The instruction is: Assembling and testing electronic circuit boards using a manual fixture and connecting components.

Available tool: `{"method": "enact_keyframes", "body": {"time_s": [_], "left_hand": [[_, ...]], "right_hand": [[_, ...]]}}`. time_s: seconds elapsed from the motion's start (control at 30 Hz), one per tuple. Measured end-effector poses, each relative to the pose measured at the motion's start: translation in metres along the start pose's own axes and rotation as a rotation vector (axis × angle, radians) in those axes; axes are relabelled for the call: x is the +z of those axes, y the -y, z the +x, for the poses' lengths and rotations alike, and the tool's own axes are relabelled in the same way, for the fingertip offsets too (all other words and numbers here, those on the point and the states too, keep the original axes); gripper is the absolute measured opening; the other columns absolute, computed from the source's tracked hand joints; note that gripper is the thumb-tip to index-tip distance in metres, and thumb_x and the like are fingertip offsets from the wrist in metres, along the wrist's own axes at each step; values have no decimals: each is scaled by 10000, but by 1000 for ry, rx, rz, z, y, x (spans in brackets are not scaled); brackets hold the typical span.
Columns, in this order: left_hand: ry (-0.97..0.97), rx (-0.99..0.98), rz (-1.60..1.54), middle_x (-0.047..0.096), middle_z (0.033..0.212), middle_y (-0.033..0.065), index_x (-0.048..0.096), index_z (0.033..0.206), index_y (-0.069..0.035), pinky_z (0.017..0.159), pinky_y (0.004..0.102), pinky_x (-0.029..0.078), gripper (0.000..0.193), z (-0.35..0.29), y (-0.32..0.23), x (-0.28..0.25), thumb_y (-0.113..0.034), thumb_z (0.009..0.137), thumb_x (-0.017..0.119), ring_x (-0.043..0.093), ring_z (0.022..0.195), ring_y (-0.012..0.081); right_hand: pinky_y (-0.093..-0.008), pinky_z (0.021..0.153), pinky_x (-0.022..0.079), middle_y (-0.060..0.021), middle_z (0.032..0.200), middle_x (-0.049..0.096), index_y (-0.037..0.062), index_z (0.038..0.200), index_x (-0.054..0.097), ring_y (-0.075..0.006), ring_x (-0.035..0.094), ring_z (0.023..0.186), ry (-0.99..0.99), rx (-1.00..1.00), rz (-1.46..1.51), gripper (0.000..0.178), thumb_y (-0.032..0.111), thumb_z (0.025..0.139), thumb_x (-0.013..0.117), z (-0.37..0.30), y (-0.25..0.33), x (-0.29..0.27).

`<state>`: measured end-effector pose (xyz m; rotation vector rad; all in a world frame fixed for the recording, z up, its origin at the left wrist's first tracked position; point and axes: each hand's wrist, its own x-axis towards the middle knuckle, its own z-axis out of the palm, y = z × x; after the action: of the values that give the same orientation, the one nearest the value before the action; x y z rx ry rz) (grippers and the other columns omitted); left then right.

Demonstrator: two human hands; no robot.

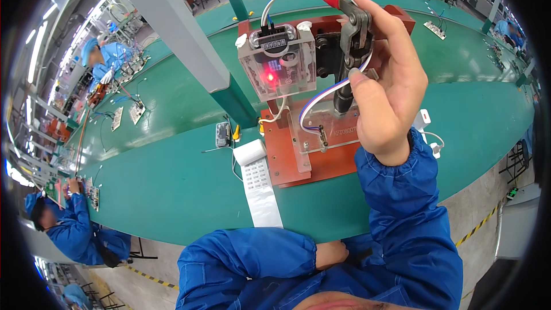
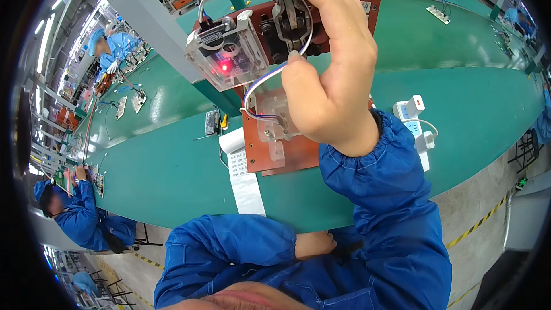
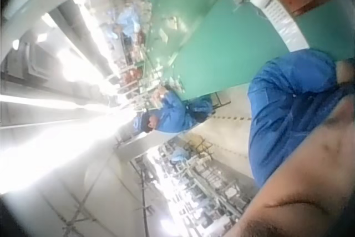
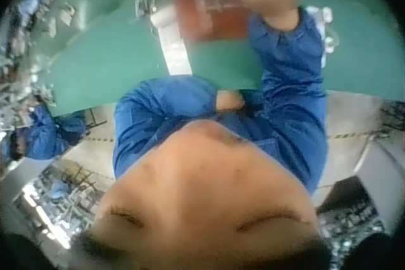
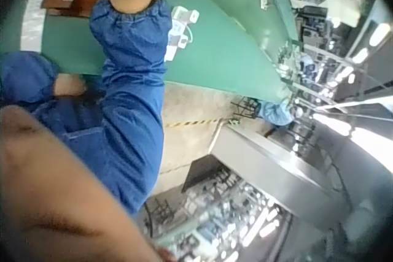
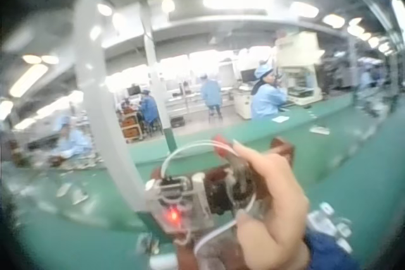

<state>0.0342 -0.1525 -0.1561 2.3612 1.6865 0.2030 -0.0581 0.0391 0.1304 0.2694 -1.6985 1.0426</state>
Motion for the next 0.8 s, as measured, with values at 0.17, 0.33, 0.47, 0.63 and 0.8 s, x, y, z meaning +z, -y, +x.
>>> {"method": "enact_keyframes", "body": {"time_s": [0.17,0.33,0.47,0.63,0.8], "left_hand": [[-28,-6,1,672,778,137,713,799,-72,594,488,489,155,-1,-1,1,-154,671,683,664,771,306],[-12,28,7,675,781,132,717,791,-80,600,489,482,147,-1,1,3,-147,664,686,663,772,299],[-9,-22,8,671,782,139,716,789,-81,597,496,475,145,-2,-3,10,-140,660,686,661,776,300],[-25,-49,30,671,778,130,713,785,-81,602,497,480,135,-2,-6,9,-145,672,678,662,782,301],[-34,-16,10,675,783,125,716,800,-81,608,494,488,139,-2,-3,2,-152,693,663,666,766,298]], "right_hand": [[-313,1073,385,-179,1287,543,-122,1380,462,-210,545,1203,-6,-9,11,701,-39,685,419,1,1,4],[-311,1072,381,-178,1290,540,-123,1380,461,-208,543,1198,-4,-13,-3,698,-44,689,415,1,1,2],[-308,1066,382,-177,1291,539,-122,1383,459,-204,541,1193,-2,-17,-20,681,-38,709,429,0,2,3],[-301,1054,387,-171,1288,539,-116,1390,456,-197,538,1187,2,-48,-37,641,-19,756,471,1,2,3],[-292,1032,391,-169,1287,540,-115,1393,453,-187,537,1150,3,-40,-116,616,7,792,505,1,3,2]]}}
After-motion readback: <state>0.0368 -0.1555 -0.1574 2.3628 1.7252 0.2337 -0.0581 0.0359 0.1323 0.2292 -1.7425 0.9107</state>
